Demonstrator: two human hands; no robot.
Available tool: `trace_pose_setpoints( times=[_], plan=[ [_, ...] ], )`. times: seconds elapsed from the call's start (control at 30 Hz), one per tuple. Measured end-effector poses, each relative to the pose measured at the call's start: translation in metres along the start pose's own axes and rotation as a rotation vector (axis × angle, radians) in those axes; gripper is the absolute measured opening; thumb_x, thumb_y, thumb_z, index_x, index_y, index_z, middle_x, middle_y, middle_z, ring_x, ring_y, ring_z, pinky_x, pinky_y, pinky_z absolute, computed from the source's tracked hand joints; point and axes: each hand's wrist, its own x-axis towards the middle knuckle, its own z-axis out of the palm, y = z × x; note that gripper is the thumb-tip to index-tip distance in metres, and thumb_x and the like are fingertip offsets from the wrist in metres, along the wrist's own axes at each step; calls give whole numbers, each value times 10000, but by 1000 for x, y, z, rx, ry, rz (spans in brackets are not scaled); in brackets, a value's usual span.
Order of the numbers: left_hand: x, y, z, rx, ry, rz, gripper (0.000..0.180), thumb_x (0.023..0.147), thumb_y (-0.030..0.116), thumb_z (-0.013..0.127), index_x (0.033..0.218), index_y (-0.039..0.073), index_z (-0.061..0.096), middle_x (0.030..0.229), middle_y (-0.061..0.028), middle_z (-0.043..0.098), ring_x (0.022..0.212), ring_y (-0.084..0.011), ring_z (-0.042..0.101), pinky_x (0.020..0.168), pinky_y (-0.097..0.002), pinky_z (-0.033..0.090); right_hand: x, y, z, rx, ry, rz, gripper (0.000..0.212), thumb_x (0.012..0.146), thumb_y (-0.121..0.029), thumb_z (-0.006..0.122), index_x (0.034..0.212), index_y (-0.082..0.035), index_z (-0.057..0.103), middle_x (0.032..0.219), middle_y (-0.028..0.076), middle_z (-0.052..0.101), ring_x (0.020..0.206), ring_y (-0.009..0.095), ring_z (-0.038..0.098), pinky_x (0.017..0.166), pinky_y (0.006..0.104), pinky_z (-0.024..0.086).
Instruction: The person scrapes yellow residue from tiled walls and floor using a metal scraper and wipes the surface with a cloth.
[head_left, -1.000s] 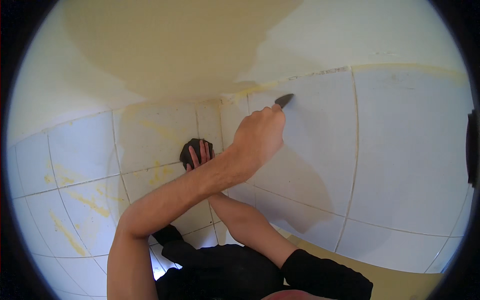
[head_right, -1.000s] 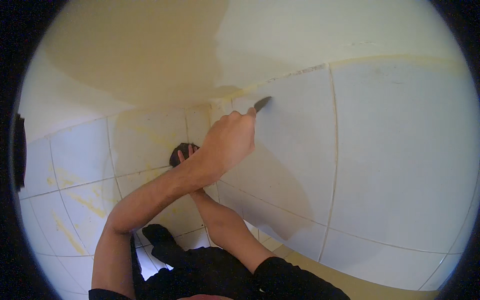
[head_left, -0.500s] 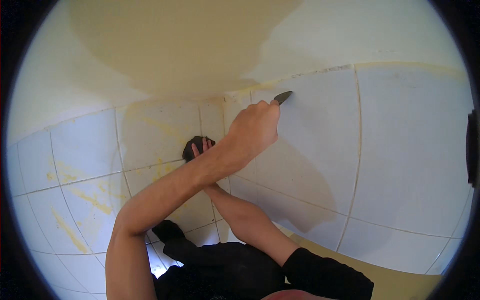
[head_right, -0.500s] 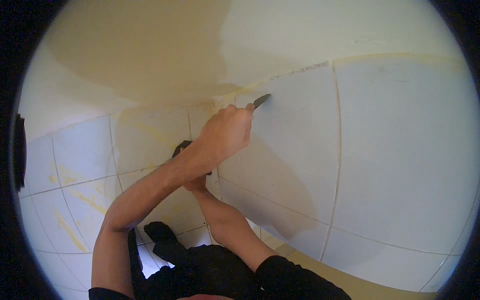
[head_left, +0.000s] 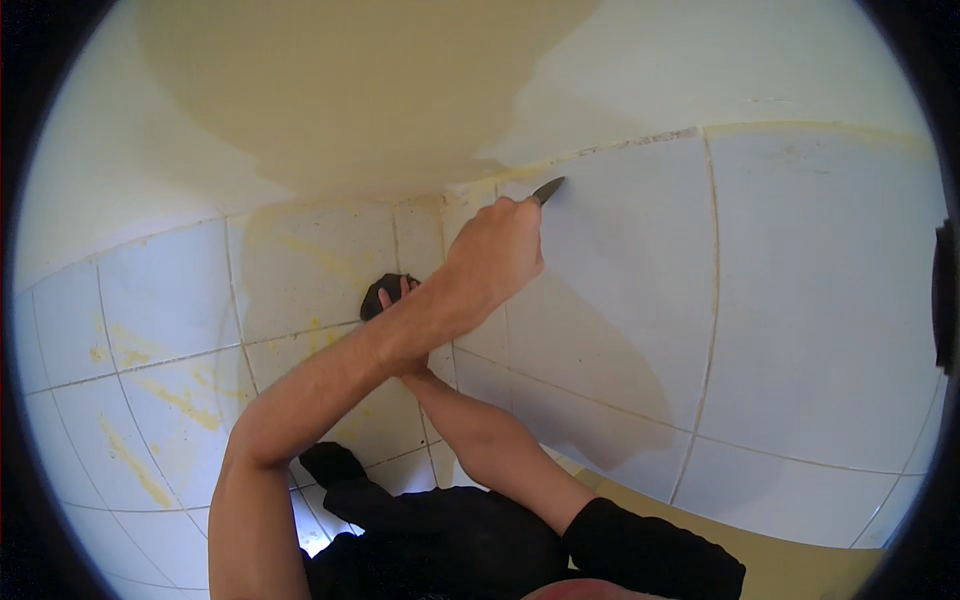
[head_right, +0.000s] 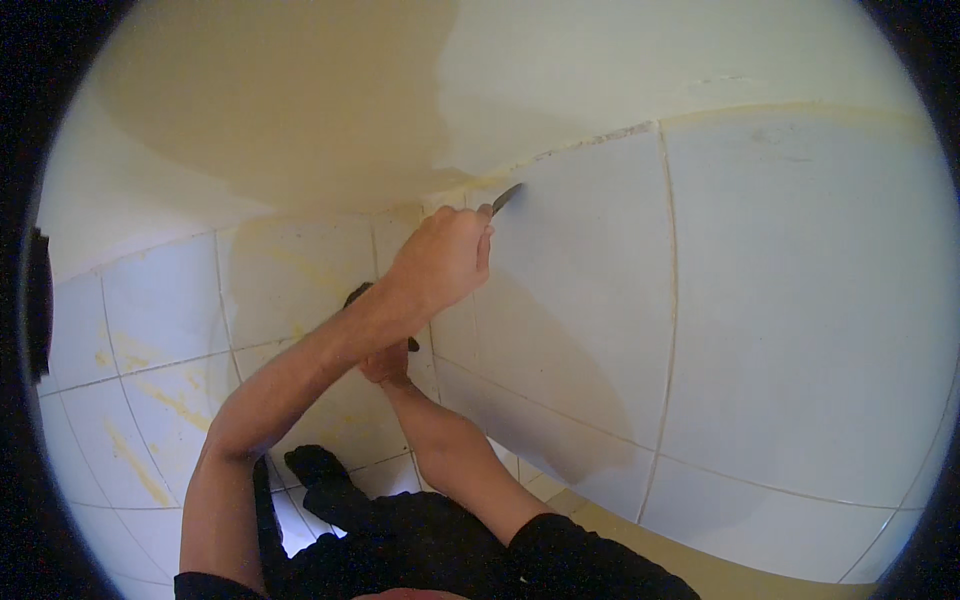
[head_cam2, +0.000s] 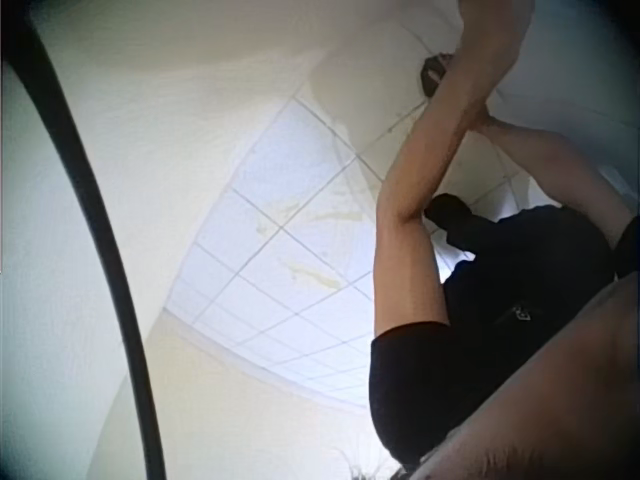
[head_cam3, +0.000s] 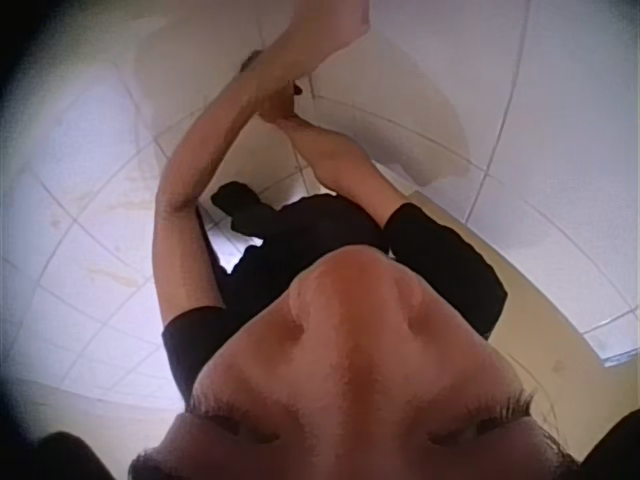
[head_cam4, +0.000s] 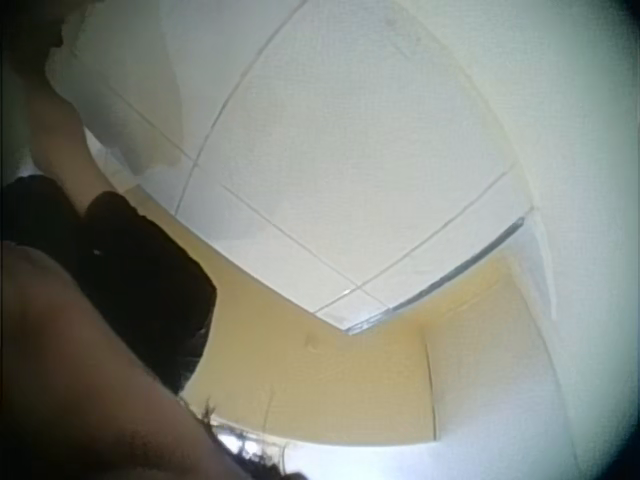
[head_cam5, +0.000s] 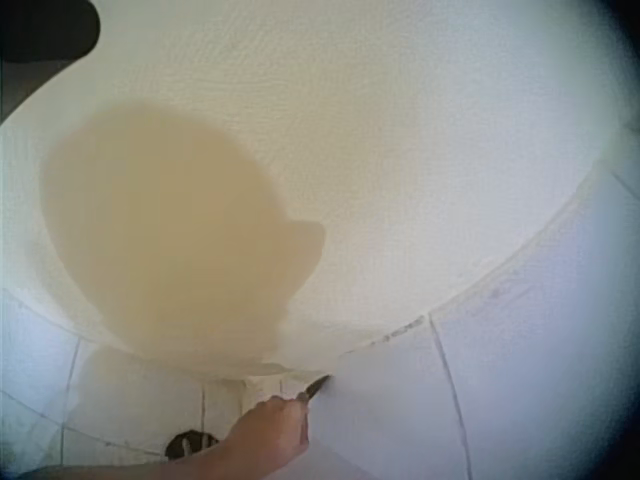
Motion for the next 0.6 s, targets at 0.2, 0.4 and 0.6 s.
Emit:
trace_pose_setpoints(
  times=[0.2,0.4,0.6],
  plan=[
    [-4,11,-12,-6,-98,-19,127,854,38,578,871,-62,653,813,-322,645,791,-471,657,726,-531,542,6,4,0,172,148,-42,525,923,-298,588,1372,-42,495,1433,212,442,1400,448,332,1153,668,171],
    [7,-1,-20,74,-132,-23,119,843,45,584,829,-49,656,809,-300,652,809,-462,666,726,-534,543,3,2,-1,-40,-138,8,659,965,-450,493,1505,-94,369,1573,158,322,1485,365,238,1202,590,96],
    [7,-3,-17,103,-129,-37,148,853,45,558,923,-52,646,836,-308,656,803,-470,666,725,-540,547,3,5,0,-83,-8,-59,708,974,-511,461,1550,-116,344,1616,191,278,1514,341,217,1209,598,75]
  ],
)
